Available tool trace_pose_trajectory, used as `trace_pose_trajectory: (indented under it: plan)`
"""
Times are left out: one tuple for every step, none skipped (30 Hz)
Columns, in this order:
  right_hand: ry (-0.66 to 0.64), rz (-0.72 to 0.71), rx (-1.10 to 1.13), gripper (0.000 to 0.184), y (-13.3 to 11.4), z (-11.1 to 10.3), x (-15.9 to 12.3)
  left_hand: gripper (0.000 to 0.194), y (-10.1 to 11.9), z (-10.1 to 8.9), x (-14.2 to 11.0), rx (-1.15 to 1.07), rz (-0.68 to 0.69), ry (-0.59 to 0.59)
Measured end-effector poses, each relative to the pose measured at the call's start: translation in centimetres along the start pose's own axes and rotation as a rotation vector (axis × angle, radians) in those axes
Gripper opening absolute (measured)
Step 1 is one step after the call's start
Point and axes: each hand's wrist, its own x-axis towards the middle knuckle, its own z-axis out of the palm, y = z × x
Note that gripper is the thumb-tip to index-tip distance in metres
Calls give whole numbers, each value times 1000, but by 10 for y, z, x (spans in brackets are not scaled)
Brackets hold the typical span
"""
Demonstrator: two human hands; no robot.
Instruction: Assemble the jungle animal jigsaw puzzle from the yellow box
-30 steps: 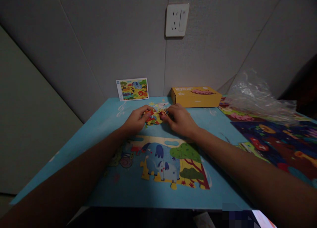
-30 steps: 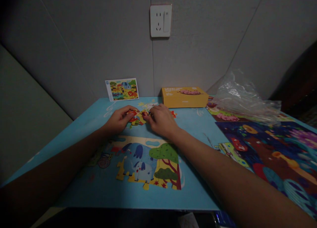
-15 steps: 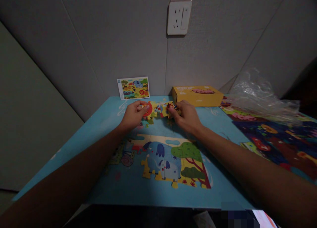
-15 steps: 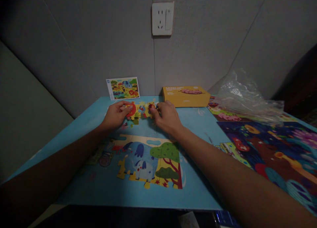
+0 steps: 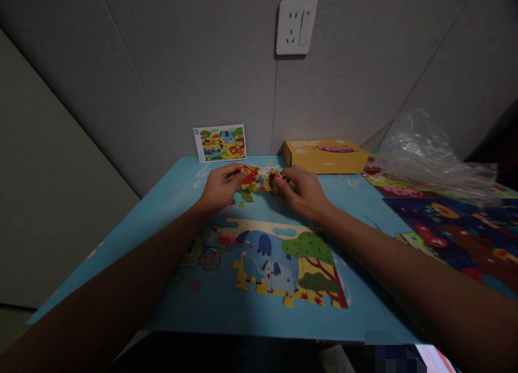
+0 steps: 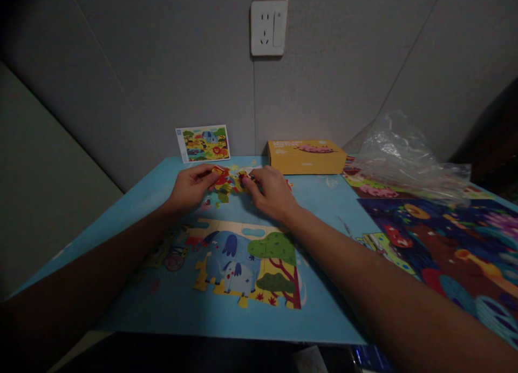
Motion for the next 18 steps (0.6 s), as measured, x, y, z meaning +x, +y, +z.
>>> trace_pose_trajectory:
  plan:
    - [-19,-5,6,33,-1,0,0,26,1,1,-2,-8,-11,-32]
    - [-43,-12,16,33,-2,0,0,27,3,2,-4,-17,-22,-71]
    - [-69,-20,26,32,-3,0,0,28,4,3,-6,-22,-33,-113]
    - [-97,-29,36,32,-4,0,-1,29,6,3,-7,-18,-40,-151]
    - [-117,-38,41,32,-4,0,-1,30,6,3,-8,2,-42,-176]
    - [-124,-44,41,32,-5,0,-1,31,7,3,-8,39,-34,-180]
    - [-118,-47,35,31,-5,-1,-1,32,6,1,-6,95,-13,-165]
    - [-99,-48,25,31,-5,-1,-1,33,5,-1,-5,176,17,-143]
    - [-74,-46,10,31,-4,-1,-1,34,3,-3,-2,279,48,-117]
    - [-51,-43,-7,31,-3,-1,-1,34,1,-6,0,403,71,-108]
    - [-40,-44,-24,30,-3,-1,-1,35,-1,-10,2,541,79,-124]
    - [-49,-55,-38,29,-2,-1,-1,37,-4,-13,3,675,68,-163]
    - [-71,-72,-47,28,-1,-1,0,43,-6,-16,4,787,47,-229]
    - [-102,-89,-53,27,0,-1,0,49,-8,-18,4,870,20,-293]
    - [-132,-104,-55,26,1,-1,0,54,-10,-20,3,920,-4,-352]
    - [-156,-116,-54,24,2,0,0,56,-10,-21,2,944,-21,-397]
    - [-169,-121,-53,23,2,1,0,56,-10,-22,1,950,-33,-419]
    - [-171,-122,-52,22,2,1,0,55,-10,-22,0,946,-43,-423]
